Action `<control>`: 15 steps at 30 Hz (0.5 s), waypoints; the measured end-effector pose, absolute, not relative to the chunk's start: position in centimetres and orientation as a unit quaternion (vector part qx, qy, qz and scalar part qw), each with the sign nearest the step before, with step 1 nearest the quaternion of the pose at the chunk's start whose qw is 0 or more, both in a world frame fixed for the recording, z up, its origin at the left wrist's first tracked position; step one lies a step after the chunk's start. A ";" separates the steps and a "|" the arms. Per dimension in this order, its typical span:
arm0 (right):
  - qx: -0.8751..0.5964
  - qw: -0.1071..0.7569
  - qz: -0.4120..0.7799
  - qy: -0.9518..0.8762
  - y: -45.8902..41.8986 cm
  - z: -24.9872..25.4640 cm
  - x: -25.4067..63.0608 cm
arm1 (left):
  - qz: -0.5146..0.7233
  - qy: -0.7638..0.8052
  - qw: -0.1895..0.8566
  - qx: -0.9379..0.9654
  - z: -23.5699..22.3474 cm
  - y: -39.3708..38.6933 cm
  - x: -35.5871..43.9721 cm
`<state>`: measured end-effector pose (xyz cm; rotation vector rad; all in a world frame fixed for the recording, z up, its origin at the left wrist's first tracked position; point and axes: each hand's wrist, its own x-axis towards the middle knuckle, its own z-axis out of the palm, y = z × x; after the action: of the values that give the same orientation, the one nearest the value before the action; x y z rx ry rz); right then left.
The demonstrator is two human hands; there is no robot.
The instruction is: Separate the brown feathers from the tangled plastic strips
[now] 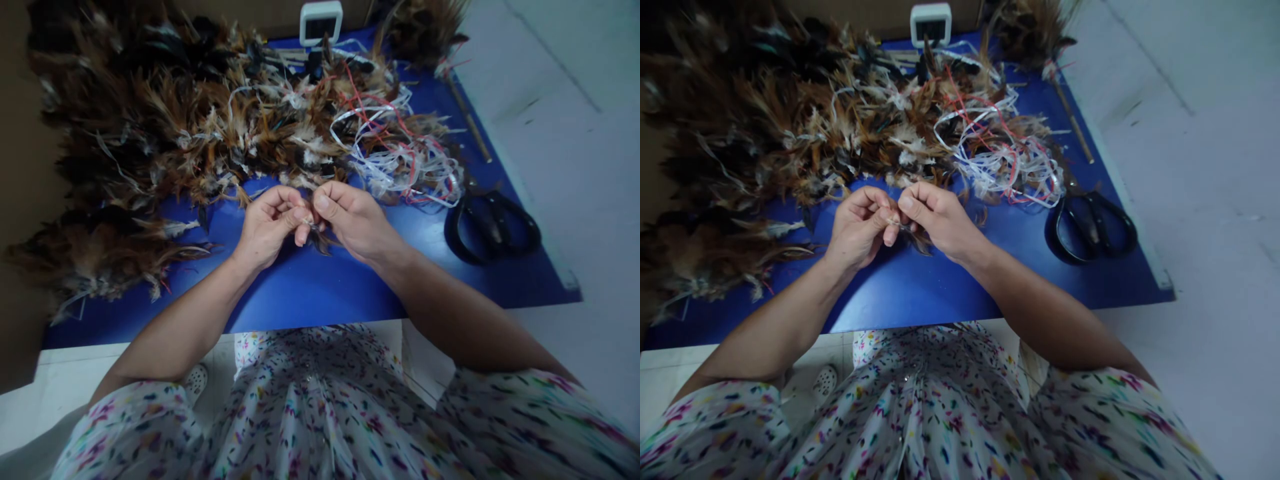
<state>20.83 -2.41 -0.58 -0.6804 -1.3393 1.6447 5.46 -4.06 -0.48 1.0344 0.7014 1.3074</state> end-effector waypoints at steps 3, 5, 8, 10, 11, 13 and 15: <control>-0.271 0.452 0.661 -0.534 -2.1 -0.6 21.0 | 0.572 0.296 0.614 0.457 -0.4 -4.1 5.5; -0.262 0.449 0.665 -0.537 -2.0 -0.4 21.2 | 0.572 0.290 0.612 0.462 -0.4 -4.1 5.4; -0.248 0.434 0.664 -0.556 -1.8 -0.1 21.6 | 0.566 0.300 0.612 0.463 -0.5 -4.1 5.4; -0.244 0.416 0.659 -0.577 -1.8 0.1 21.8 | 0.561 0.306 0.616 0.460 -0.6 -4.1 5.3; -0.243 0.406 0.656 -0.587 -1.8 0.2 22.0 | 0.560 0.306 0.619 0.457 -0.6 -4.1 5.3; -0.245 0.394 0.649 -0.602 -1.7 0.4 22.2 | 0.561 0.303 0.622 0.455 -0.8 -4.1 5.2; -0.253 0.392 0.637 -0.613 -1.6 0.5 22.4 | 0.561 0.304 0.618 0.459 -1.0 -4.1 5.2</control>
<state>22.35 -1.63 0.51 -0.6419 -1.5573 1.6182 5.18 -4.12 -0.95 1.0562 0.6984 1.2913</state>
